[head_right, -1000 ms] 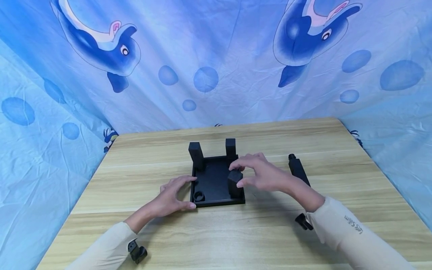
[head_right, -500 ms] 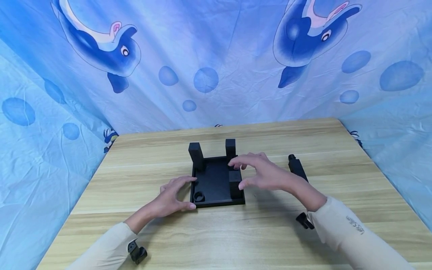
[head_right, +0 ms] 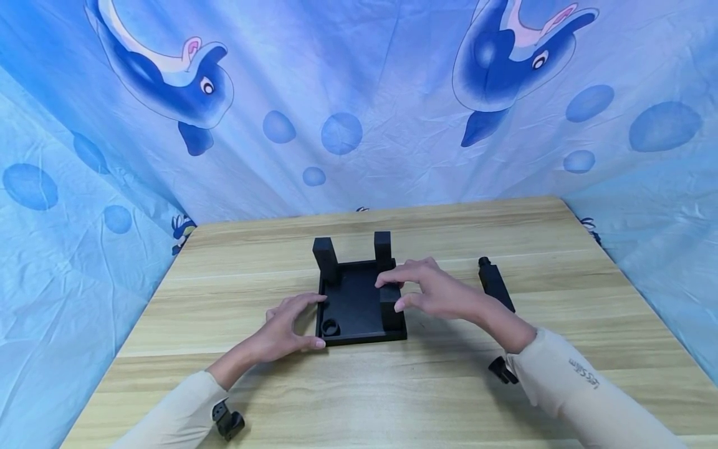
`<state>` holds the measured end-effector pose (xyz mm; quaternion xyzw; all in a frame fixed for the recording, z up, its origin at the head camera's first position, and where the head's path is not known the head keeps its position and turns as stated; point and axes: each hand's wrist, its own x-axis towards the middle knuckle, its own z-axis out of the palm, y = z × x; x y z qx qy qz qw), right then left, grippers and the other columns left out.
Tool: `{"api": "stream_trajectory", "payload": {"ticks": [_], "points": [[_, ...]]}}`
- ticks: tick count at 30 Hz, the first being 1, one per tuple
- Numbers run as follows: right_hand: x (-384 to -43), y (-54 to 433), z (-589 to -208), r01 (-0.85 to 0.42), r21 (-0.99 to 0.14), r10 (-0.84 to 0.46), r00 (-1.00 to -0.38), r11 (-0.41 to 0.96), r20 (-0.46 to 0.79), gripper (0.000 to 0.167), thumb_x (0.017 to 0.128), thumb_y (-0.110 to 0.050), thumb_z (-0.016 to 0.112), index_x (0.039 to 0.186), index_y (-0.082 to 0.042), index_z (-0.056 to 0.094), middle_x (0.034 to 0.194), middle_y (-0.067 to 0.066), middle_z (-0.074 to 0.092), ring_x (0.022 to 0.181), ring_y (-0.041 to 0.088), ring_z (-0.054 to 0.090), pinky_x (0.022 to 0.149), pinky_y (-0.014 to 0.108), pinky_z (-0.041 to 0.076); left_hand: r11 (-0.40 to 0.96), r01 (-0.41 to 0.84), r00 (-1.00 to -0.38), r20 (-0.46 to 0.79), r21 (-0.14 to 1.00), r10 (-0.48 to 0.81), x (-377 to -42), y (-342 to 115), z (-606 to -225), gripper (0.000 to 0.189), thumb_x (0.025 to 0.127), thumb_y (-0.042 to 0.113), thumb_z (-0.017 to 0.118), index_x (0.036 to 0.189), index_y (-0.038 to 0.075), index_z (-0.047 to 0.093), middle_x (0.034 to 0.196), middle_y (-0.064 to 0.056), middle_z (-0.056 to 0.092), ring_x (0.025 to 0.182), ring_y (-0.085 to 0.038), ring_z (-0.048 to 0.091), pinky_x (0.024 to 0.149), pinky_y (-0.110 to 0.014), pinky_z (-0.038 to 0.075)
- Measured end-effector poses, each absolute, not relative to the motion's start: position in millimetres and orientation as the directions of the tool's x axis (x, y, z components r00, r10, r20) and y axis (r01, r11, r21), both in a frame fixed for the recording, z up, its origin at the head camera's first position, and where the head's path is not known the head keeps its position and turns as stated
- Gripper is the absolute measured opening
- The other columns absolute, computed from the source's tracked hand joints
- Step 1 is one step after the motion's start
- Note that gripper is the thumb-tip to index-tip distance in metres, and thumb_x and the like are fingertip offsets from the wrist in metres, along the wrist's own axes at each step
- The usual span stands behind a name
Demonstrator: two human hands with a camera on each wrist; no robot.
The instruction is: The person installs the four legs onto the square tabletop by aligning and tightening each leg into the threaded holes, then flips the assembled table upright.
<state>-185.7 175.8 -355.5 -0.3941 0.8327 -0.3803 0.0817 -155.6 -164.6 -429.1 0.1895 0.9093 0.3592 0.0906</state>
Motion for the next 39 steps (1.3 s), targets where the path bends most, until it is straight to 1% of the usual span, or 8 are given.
{"api": "stream_trajectory", "payload": {"ticks": [10, 15, 19, 24, 28, 32, 35, 39], "points": [[-186, 176, -358, -0.608, -0.695, -0.711, -0.675, 0.385, 0.197, 0.046, 0.08, -0.018, 0.071, 0.125, -0.017, 0.064, 0.119, -0.005, 0.065, 0.113, 0.015, 0.054, 0.098, 0.05, 0.017, 0.678, 0.27, -0.918, -0.031, 0.684, 0.396, -155, -163, -429, 0.085, 0.071, 0.041, 0.084, 0.143, 0.023, 0.045, 0.149, 0.001, 0.04, 0.135, -0.025, 0.03, 0.097, -0.052, 0.015], [-184, 176, -358, -0.585, -0.705, -0.699, -0.693, 0.401, 0.177, 0.046, 0.081, -0.014, 0.072, 0.126, -0.018, 0.064, 0.121, -0.007, 0.064, 0.117, 0.021, 0.052, 0.101, 0.053, 0.016, 0.678, 0.272, -0.917, -0.03, 0.683, 0.398, -155, -163, -428, 0.084, 0.071, 0.041, 0.084, 0.143, 0.023, 0.045, 0.149, 0.002, 0.04, 0.135, -0.025, 0.03, 0.097, -0.052, 0.014], [-182, 179, -356, -0.575, -0.705, -0.694, -0.701, 0.415, 0.163, 0.053, 0.081, -0.016, 0.075, 0.132, -0.021, 0.06, 0.125, -0.005, 0.062, 0.122, 0.026, 0.048, 0.101, 0.056, 0.016, 0.678, 0.271, -0.917, -0.031, 0.683, 0.398, -155, -163, -428, 0.084, 0.071, 0.041, 0.084, 0.143, 0.023, 0.045, 0.149, 0.002, 0.04, 0.135, -0.025, 0.029, 0.097, -0.053, 0.014], [-181, 190, -355, -0.594, -0.674, -0.68, -0.71, 0.439, 0.182, 0.06, 0.08, -0.02, 0.077, 0.137, -0.02, 0.056, 0.122, -0.005, 0.061, 0.118, 0.024, 0.05, 0.101, 0.057, 0.019, 0.674, 0.272, -0.917, -0.026, 0.687, 0.397, -155, -163, -428, 0.083, 0.071, 0.041, 0.084, 0.142, 0.023, 0.045, 0.149, 0.001, 0.04, 0.136, -0.026, 0.029, 0.097, -0.054, 0.014], [-180, 201, -357, -0.58, -0.661, -0.655, -0.735, 0.476, 0.173, 0.055, 0.082, -0.017, 0.077, 0.133, -0.018, 0.059, 0.123, -0.003, 0.062, 0.125, 0.027, 0.047, 0.103, 0.061, 0.016, 0.672, 0.272, -0.917, -0.026, 0.689, 0.399, -155, -163, -428, 0.083, 0.071, 0.041, 0.084, 0.142, 0.022, 0.045, 0.149, 0.001, 0.04, 0.136, -0.027, 0.029, 0.097, -0.054, 0.014], [-179, 210, -360, -0.571, -0.652, -0.642, -0.749, 0.499, 0.164, 0.049, 0.084, -0.023, 0.075, 0.13, -0.018, 0.061, 0.125, -0.001, 0.062, 0.128, 0.034, 0.044, 0.102, 0.066, 0.015, 0.677, 0.272, -0.916, -0.032, 0.684, 0.401, -155, -163, -426, 0.084, 0.071, 0.04, 0.084, 0.143, 0.022, 0.045, 0.149, 0.001, 0.04, 0.136, -0.026, 0.029, 0.098, -0.053, 0.013], [-179, 215, -361, -0.584, -0.632, -0.639, -0.749, 0.509, 0.177, 0.048, 0.084, -0.026, 0.075, 0.129, -0.019, 0.062, 0.125, -0.002, 0.062, 0.125, 0.032, 0.046, 0.1, 0.066, 0.016, 0.681, 0.274, -0.915, -0.033, 0.679, 0.401, -155, -163, -426, 0.084, 0.071, 0.041, 0.084, 0.143, 0.023, 0.045, 0.149, 0.001, 0.04, 0.136, -0.026, 0.029, 0.098, -0.052, 0.013], [-179, 223, -361, -0.607, -0.594, -0.627, -0.75, 0.527, 0.211, 0.048, 0.081, -0.019, 0.077, 0.127, -0.017, 0.063, 0.123, -0.002, 0.062, 0.119, 0.029, 0.05, 0.098, 0.063, 0.02, 0.681, 0.275, -0.916, -0.03, 0.679, 0.401, -156, -163, -428, 0.083, 0.071, 0.041, 0.084, 0.143, 0.022, 0.045, 0.149, 0.001, 0.04, 0.136, -0.026, 0.029, 0.098, -0.053, 0.013]]}}
